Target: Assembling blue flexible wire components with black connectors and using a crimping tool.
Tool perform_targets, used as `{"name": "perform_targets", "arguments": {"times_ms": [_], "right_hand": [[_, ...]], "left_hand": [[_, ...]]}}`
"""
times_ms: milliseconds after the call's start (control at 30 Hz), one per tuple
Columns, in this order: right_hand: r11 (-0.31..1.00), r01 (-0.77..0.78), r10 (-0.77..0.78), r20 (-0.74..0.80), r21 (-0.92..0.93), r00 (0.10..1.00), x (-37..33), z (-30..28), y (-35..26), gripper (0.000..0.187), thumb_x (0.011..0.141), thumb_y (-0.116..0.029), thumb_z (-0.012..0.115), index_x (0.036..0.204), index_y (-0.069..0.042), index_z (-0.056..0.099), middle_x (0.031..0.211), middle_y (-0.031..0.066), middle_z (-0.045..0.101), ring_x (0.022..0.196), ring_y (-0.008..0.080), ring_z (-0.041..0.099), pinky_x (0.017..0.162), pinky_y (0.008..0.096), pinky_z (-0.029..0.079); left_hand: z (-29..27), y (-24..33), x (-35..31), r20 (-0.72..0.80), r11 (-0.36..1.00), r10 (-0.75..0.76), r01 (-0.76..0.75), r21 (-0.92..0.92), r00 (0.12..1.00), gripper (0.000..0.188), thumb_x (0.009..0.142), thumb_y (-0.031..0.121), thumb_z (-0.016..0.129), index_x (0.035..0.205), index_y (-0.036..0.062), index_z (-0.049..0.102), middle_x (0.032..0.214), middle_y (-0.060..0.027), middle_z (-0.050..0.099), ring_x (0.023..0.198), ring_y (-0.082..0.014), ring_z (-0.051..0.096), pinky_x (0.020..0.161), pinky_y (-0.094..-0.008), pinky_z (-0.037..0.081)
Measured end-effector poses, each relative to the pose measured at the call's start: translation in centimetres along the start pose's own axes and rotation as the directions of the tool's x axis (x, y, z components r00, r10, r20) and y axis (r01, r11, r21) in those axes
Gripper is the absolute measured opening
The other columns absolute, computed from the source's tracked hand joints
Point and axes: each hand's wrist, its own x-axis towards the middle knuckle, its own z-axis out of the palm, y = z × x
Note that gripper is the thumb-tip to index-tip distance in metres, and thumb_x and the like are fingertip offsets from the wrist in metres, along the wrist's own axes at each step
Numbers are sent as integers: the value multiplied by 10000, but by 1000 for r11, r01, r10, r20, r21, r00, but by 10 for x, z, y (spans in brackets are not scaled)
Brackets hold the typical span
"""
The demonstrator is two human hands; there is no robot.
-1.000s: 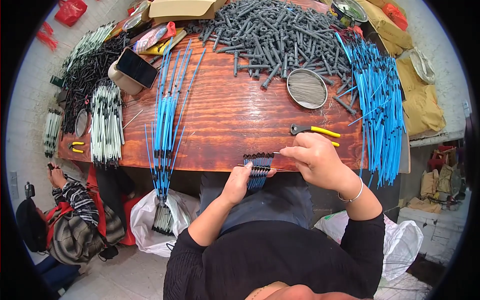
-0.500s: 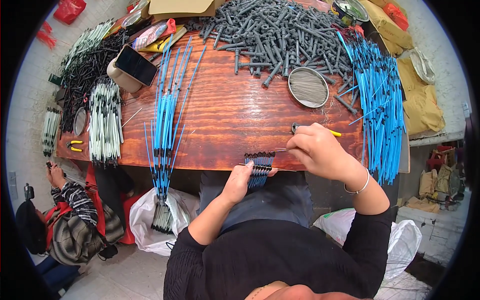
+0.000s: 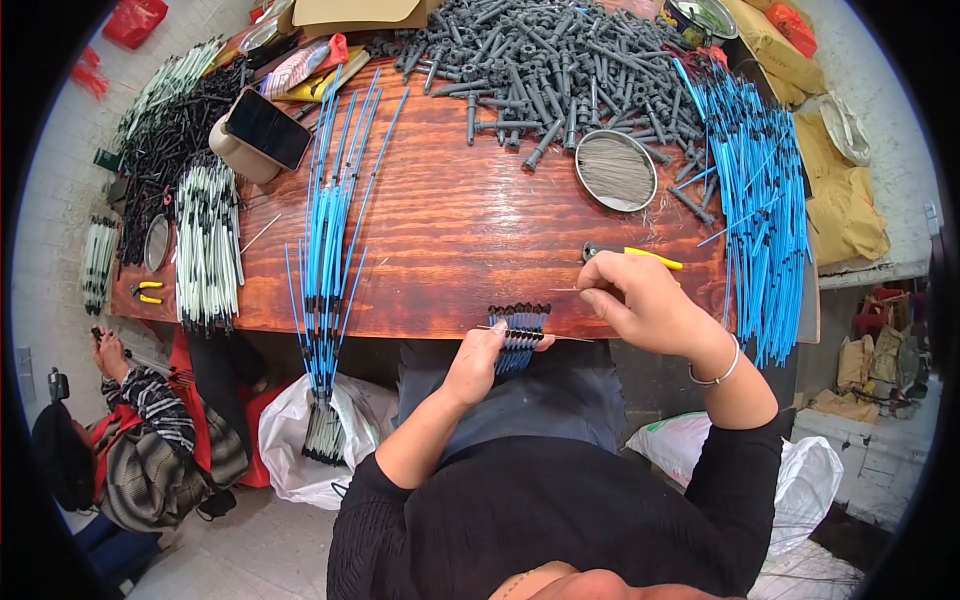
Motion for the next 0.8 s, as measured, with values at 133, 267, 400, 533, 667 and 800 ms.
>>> {"name": "perform_targets", "arguments": {"times_ms": [133,267,400,533,667,800], "right_hand": [[900,-245,231,80,362,970,2,-11,-3,91,728,18,605,805,-3,561,720,80,552,646,208,535,598,306,420],[986,-60,-1,-360,-158,933,35,-26,70,48,738,-54,650,752,-16,624,742,82,567,660,201,542,614,315,441],[918,-267,100,-478,-294,873,58,-34,153,82,712,-137,686,751,-65,687,791,89,620,750,256,599,677,359,473],[867,-366,163,-501,-338,850,65,-39,156,113,712,-160,693,787,-75,703,806,89,638,779,265,603,711,369,474],[890,-292,77,-514,-351,854,56,-40,146,109,723,-144,685,790,-59,697,783,85,643,761,242,605,695,348,473],[992,-121,98,-365,-41,926,37,-28,89,79,726,-80,673,774,-17,667,739,75,636,646,215,596,601,300,463]], "left_hand": [[3,0,1,-49,998,26,-23,66,998,512,941,272,239,1024,-51,628,982,-125,672,816,-132,599,675,-239,371],[-2,-7,0,-23,998,35,-34,46,999,522,960,260,227,1030,-73,622,987,-145,666,881,-175,611,795,-281,409],[1,-11,1,-5,1000,27,-27,3,1000,527,979,247,217,1043,-93,614,996,-163,658,948,-218,621,919,-323,444],[1,-4,-1,-18,999,5,-4,42,1000,524,976,239,214,1044,-90,617,999,-161,659,947,-217,623,920,-320,444],[0,-3,0,-5,999,4,-4,48,1000,526,974,238,212,1041,-88,619,1006,-161,657,954,-217,621,923,-317,441],[0,-2,1,-1,999,-1,1,42,1000,532,973,247,212,1033,-88,622,1010,-162,656,963,-218,618,929,-317,435]]}}
